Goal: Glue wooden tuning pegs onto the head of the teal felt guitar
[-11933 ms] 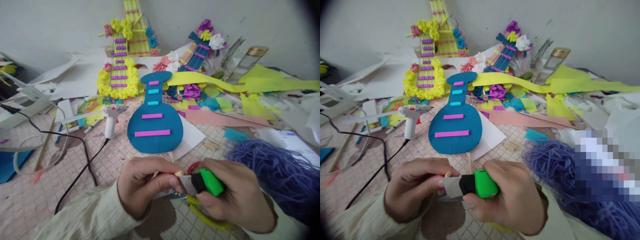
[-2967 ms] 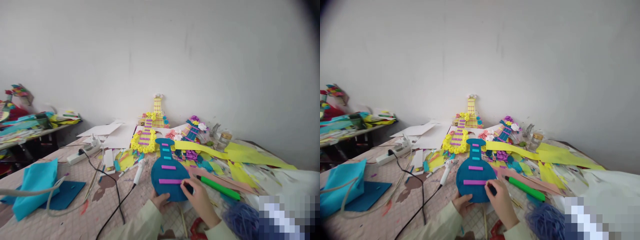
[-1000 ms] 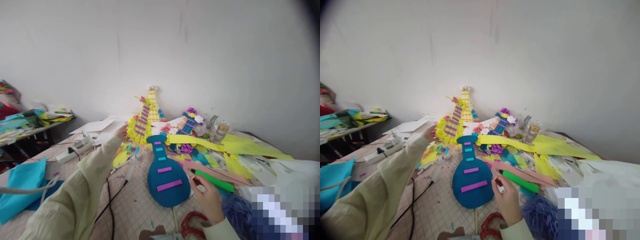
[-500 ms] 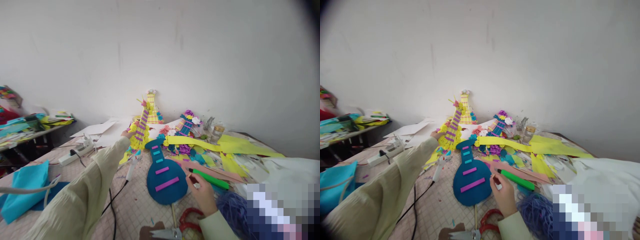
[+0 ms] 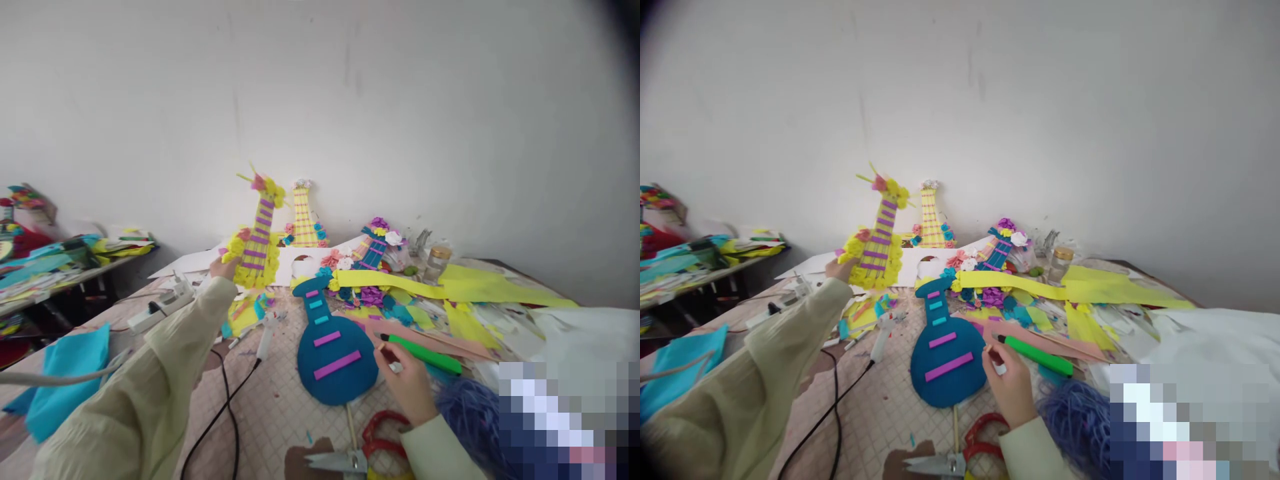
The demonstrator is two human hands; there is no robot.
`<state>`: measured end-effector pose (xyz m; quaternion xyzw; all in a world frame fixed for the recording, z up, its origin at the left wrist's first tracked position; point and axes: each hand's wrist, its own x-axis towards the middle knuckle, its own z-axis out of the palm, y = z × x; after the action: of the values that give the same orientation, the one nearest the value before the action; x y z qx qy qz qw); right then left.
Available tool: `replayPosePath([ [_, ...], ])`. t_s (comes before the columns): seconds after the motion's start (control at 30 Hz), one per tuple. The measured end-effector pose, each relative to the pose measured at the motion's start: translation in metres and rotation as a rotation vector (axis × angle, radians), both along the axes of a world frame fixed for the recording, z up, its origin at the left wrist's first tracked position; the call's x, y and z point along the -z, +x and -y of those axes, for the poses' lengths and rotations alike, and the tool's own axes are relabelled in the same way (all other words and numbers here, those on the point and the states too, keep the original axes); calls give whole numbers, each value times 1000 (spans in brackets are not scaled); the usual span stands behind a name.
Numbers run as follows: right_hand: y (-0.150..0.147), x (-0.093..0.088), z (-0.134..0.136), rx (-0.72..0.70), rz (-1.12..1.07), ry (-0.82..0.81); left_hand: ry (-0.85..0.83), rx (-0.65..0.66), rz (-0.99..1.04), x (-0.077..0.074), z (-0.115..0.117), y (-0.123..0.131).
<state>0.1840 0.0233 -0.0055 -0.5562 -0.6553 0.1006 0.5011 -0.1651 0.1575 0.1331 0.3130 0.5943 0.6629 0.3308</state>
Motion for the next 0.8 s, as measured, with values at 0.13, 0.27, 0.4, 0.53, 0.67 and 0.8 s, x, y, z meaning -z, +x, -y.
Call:
replayPosePath([
  [0.13, -2, 2, 3, -1, -86, -73, 223, -166, -64, -5, 20, -23],
  [0.27, -3, 8, 2, -71, -248, -175, 384, -162, -40, -5, 50, -17],
  [0.4, -3, 9, -2, -128, -425, -218, 501, -112, -16, 0, 93, 15],
  [0.53, -8, -3, 3, -235, -631, -282, 573, -136, -33, 7, 136, 49],
  [0.67, -19, -25, 18, -362, -776, -325, 486, -115, -92, 16, 168, 74],
  [0.8, -33, -44, 32, -479, -913, -361, 383, 6, -1, 24, 188, 95],
])
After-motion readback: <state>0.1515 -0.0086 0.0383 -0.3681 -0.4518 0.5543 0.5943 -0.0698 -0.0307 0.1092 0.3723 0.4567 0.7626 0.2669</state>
